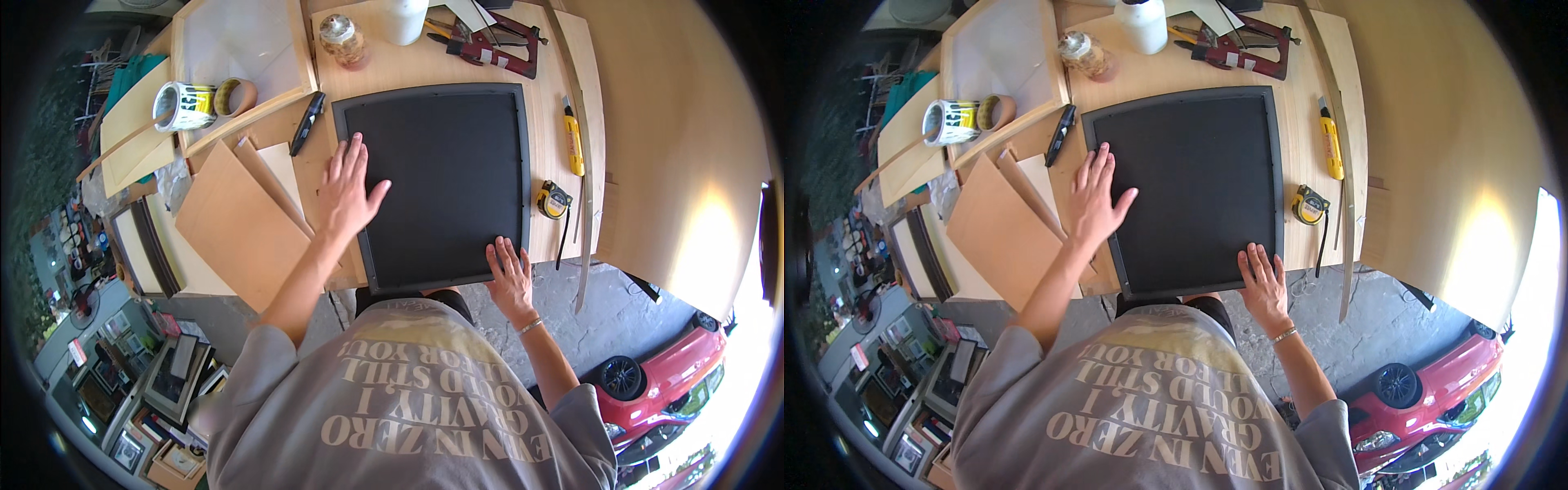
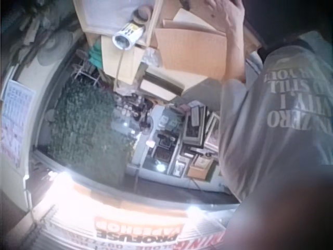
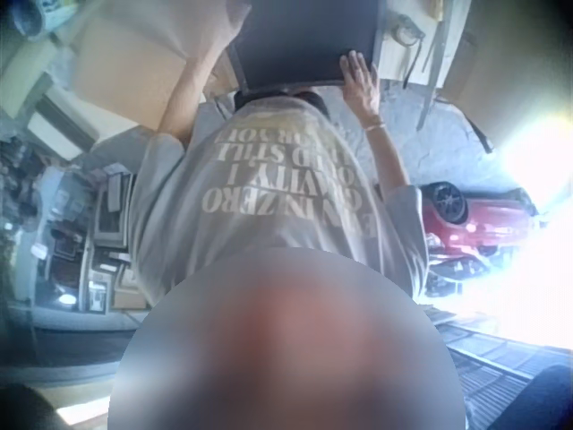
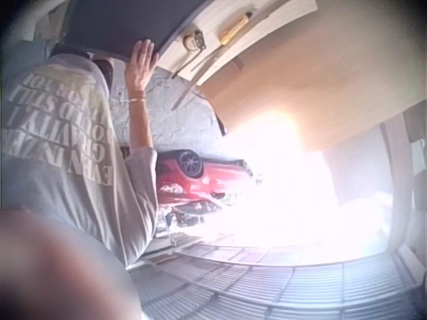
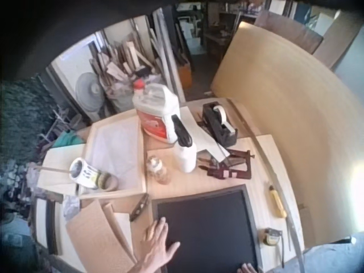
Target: The person assembles a picture frame by placing a mat board into the frame, inserting the backing board, and securing the frame with small metal tabs. The person repeatedly flips the frame to check alignment and fit.
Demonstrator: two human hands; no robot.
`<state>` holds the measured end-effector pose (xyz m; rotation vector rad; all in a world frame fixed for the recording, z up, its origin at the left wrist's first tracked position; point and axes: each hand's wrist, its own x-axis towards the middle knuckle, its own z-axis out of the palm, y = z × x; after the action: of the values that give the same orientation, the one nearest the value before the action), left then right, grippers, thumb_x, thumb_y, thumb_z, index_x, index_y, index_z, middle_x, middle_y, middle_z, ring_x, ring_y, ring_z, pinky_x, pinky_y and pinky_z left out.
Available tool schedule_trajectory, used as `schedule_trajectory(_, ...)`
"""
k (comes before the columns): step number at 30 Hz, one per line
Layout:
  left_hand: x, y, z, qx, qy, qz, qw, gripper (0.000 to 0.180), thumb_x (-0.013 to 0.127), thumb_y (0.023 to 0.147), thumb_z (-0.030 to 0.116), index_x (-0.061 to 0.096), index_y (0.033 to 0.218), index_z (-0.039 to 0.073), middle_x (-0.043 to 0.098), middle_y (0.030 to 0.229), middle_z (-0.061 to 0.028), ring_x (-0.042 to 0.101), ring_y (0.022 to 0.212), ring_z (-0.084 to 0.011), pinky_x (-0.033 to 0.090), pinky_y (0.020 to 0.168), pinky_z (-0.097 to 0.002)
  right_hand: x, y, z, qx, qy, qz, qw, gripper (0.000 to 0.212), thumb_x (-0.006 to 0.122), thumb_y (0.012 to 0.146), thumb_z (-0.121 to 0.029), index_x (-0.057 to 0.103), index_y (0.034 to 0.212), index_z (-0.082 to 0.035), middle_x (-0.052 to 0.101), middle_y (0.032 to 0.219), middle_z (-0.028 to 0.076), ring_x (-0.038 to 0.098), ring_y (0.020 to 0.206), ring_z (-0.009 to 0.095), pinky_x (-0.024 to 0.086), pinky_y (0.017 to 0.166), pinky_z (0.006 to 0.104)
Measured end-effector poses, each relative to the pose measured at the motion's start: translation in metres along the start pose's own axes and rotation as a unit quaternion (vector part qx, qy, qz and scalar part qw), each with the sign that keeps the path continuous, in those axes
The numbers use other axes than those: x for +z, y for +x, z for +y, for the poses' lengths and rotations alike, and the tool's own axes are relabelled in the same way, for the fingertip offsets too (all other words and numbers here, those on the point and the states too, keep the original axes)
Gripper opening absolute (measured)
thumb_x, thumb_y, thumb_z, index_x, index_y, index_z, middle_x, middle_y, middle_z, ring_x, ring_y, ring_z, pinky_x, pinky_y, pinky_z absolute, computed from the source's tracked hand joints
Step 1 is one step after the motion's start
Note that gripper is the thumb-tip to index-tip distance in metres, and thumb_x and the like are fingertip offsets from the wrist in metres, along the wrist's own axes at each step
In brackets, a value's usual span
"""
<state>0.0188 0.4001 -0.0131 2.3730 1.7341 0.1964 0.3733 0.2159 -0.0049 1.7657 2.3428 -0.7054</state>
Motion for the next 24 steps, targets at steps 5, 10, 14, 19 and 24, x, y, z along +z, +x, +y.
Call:
schedule_trajectory(5, 0.035, 0.054, 0.073, 0.043, -0.062, -0.002, 0.997, 0.080, 0.065, 0.094, 0.053, 0.042, 0.155, 0.005, 0.034, 0.163, -0.0209, 0.033, 0.149, -0.0435, 0.029, 0.120, -0.0568, -0.001, 0.008, -0.004, 0.001, -0.013, -0.016, 1.000, 0.097, 0.086, 0.074, -0.021, 0.038, 0.158, -0.012, 0.034, 0.167, 0.011, 0.032, 0.154, 0.025, 0.027, 0.123, 0.0526)
schedule_trajectory(10, 0.067, 0.118, 0.083, 0.061, -0.069, 0.071, 0.993, 0.060, 0.062, 0.100, 0.037, 0.047, 0.154, 0.016, 0.030, 0.164, -0.0230, 0.030, 0.151, -0.0436, 0.028, 0.121, -0.0589, 0.008, 0.011, -0.003, 0.010, 0.007, -0.033, 0.999, 0.096, 0.083, 0.076, -0.018, 0.036, 0.160, -0.013, 0.033, 0.167, 0.009, 0.031, 0.155, 0.025, 0.026, 0.124, 0.0519)
schedule_trajectory(14, 0.075, 0.136, 0.091, 0.063, -0.056, 0.068, 0.994, 0.055, 0.064, 0.098, 0.029, 0.051, 0.150, 0.016, 0.030, 0.164, -0.0248, 0.028, 0.152, -0.0441, 0.025, 0.122, -0.0582, 0.012, 0.017, 0.000, 0.019, 0.001, -0.031, 0.999, 0.097, 0.084, 0.076, -0.016, 0.036, 0.159, -0.014, 0.032, 0.167, 0.010, 0.029, 0.155, 0.027, 0.023, 0.125, 0.0531)
schedule_trajectory(19, 0.074, 0.136, 0.088, 0.017, -0.120, 0.082, 0.989, 0.053, 0.062, 0.099, 0.023, 0.052, 0.151, 0.031, 0.032, 0.162, -0.0251, 0.029, 0.150, -0.0485, 0.027, 0.120, -0.0637, -0.011, 0.022, -0.005, -0.037, -0.042, -0.028, 0.998, 0.077, 0.080, 0.082, -0.030, 0.048, 0.151, -0.015, 0.043, 0.160, 0.009, 0.041, 0.148, 0.027, 0.029, 0.122, 0.0524)
schedule_trajectory(24, 0.071, 0.136, 0.091, 0.009, -0.112, 0.074, 0.991, 0.053, 0.065, 0.096, 0.024, 0.055, 0.148, 0.031, 0.033, 0.161, -0.0245, 0.031, 0.150, -0.0476, 0.027, 0.120, -0.0647, -0.099, 0.089, 0.032, -0.032, 0.168, 0.144, 0.975, 0.052, 0.085, 0.080, -0.024, 0.066, 0.126, -0.008, 0.063, 0.127, 0.011, 0.060, 0.118, 0.030, 0.049, 0.099, 0.0470)
